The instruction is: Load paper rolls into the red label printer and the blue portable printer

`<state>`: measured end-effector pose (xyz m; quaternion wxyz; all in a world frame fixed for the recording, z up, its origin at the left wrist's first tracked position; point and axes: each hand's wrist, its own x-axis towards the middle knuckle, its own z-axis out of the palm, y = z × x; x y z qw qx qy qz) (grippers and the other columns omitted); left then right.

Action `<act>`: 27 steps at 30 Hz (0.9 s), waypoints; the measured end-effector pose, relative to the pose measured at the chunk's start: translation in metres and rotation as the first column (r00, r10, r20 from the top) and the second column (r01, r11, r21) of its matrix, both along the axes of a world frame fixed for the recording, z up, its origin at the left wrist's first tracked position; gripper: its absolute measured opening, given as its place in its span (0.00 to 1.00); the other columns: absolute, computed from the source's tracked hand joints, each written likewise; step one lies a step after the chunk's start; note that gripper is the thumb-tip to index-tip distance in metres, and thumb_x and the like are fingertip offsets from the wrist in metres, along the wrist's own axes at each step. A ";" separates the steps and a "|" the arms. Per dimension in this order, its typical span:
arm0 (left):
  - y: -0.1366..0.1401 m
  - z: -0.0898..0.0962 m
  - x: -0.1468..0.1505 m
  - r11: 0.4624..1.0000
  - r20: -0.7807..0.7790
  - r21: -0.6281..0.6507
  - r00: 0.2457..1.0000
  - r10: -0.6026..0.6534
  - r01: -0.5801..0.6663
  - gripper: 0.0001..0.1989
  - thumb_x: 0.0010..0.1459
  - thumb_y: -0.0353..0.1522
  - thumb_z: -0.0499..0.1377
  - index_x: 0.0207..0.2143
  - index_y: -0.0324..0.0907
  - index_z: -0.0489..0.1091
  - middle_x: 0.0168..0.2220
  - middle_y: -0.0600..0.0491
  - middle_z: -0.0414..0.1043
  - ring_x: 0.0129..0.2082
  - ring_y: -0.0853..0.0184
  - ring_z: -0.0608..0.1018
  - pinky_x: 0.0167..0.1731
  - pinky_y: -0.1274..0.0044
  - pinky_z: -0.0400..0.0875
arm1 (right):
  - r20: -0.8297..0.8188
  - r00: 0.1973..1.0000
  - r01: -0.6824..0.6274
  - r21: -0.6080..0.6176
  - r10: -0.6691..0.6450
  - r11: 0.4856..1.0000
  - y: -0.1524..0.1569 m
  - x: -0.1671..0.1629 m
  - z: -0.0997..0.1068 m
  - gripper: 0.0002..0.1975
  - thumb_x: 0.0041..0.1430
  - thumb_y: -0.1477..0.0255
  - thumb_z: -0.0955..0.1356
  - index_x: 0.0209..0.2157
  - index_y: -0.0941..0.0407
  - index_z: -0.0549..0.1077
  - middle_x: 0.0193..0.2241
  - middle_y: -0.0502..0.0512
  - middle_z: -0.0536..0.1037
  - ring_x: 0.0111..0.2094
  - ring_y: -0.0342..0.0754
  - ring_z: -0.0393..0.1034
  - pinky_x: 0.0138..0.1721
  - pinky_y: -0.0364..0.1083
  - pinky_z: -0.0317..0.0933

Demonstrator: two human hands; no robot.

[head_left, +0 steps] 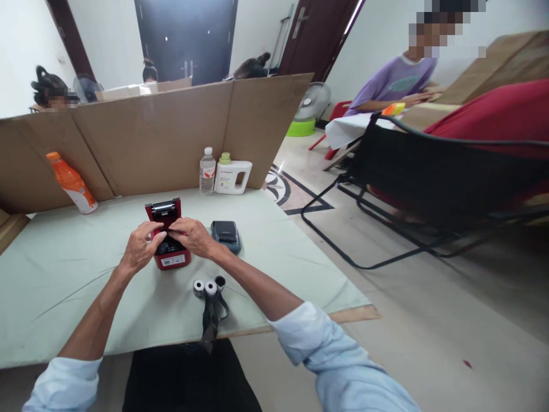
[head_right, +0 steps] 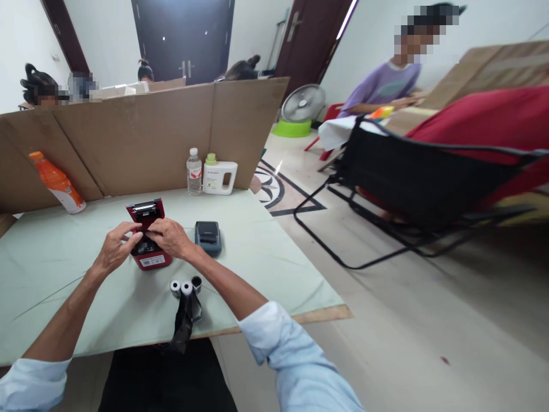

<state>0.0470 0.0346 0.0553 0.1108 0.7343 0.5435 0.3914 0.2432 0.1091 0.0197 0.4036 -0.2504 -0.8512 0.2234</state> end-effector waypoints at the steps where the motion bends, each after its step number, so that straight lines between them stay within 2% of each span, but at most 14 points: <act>1: 0.004 0.001 0.000 1.000 0.036 -0.019 0.999 0.018 -0.018 0.16 0.62 0.40 0.60 0.48 0.43 0.78 0.49 0.45 0.79 0.48 0.58 0.80 0.41 0.70 0.78 | -0.028 1.000 -0.012 -0.044 0.011 0.999 0.004 0.000 0.007 0.10 0.68 0.72 0.68 0.37 0.56 0.83 0.38 0.56 0.83 0.39 0.48 0.75 0.42 0.44 0.64; 5: 0.018 0.004 -0.002 0.989 0.082 -0.141 0.995 0.048 -0.036 0.20 0.55 0.36 0.63 0.50 0.41 0.77 0.50 0.46 0.80 0.45 0.58 0.81 0.42 0.70 0.78 | -0.118 0.992 -0.073 -0.187 0.051 0.980 0.015 -0.002 0.036 0.13 0.66 0.68 0.67 0.31 0.58 0.80 0.28 0.50 0.77 0.31 0.44 0.69 0.34 0.42 0.58; 9: 0.022 0.004 -0.001 0.965 0.068 -0.263 0.998 0.001 0.016 0.20 0.53 0.36 0.65 0.49 0.39 0.78 0.41 0.49 0.83 0.38 0.58 0.82 0.37 0.72 0.77 | -0.231 0.968 -0.154 -0.222 0.102 0.963 0.012 -0.002 0.064 0.17 0.64 0.63 0.67 0.24 0.59 0.72 0.22 0.47 0.67 0.27 0.42 0.60 0.29 0.42 0.52; 13: 0.018 0.010 0.005 0.976 0.099 -0.195 0.992 -0.082 0.100 0.18 0.57 0.39 0.64 0.46 0.38 0.79 0.40 0.49 0.83 0.39 0.58 0.82 0.37 0.73 0.77 | -0.349 0.927 -0.229 -0.238 0.137 0.944 -0.002 0.010 0.090 0.22 0.64 0.56 0.67 0.22 0.57 0.68 0.22 0.46 0.63 0.25 0.40 0.55 0.27 0.42 0.51; 17: 0.008 0.029 0.026 0.977 0.047 -0.131 0.986 -0.160 0.165 0.14 0.60 0.36 0.61 0.44 0.39 0.79 0.40 0.50 0.82 0.39 0.61 0.81 0.40 0.74 0.75 | -0.377 0.924 -0.138 -0.183 0.060 0.973 -0.033 0.054 0.106 0.21 0.65 0.57 0.69 0.24 0.57 0.70 0.24 0.48 0.66 0.28 0.42 0.58 0.29 0.43 0.56; 19: 0.005 0.039 0.044 0.977 -0.002 -0.108 0.983 -0.184 0.182 0.11 0.60 0.34 0.61 0.42 0.40 0.79 0.39 0.51 0.82 0.37 0.63 0.80 0.40 0.74 0.74 | -0.369 0.929 -0.034 -0.197 -0.042 0.980 -0.055 0.087 0.103 0.19 0.65 0.59 0.70 0.25 0.56 0.72 0.25 0.49 0.67 0.29 0.43 0.60 0.30 0.43 0.57; 21: 0.003 0.044 0.064 0.966 -0.035 -0.083 0.968 -0.247 0.244 0.08 0.60 0.32 0.61 0.39 0.40 0.79 0.37 0.50 0.81 0.37 0.64 0.79 0.40 0.74 0.73 | -0.334 0.929 0.071 -0.261 -0.159 0.963 -0.079 0.123 0.091 0.15 0.64 0.62 0.70 0.26 0.56 0.74 0.26 0.50 0.69 0.29 0.43 0.61 0.30 0.44 0.58; 24: 0.004 0.040 0.099 0.910 -0.082 -0.122 0.910 -0.407 0.397 0.07 0.59 0.29 0.61 0.37 0.40 0.80 0.38 0.49 0.80 0.37 0.64 0.79 0.42 0.73 0.73 | -0.220 0.907 0.257 -0.386 -0.359 0.886 -0.115 0.172 0.062 0.11 0.61 0.65 0.71 0.28 0.56 0.76 0.25 0.49 0.69 0.27 0.44 0.60 0.28 0.44 0.56; 27: 0.006 0.026 0.131 0.830 -0.157 -0.253 0.825 -0.542 0.497 0.09 0.58 0.26 0.60 0.37 0.42 0.80 0.39 0.49 0.80 0.39 0.63 0.79 0.42 0.73 0.73 | -0.096 0.903 0.324 -0.488 -0.419 0.810 -0.146 0.204 0.027 0.10 0.61 0.65 0.70 0.29 0.56 0.77 0.26 0.50 0.72 0.29 0.45 0.62 0.30 0.44 0.57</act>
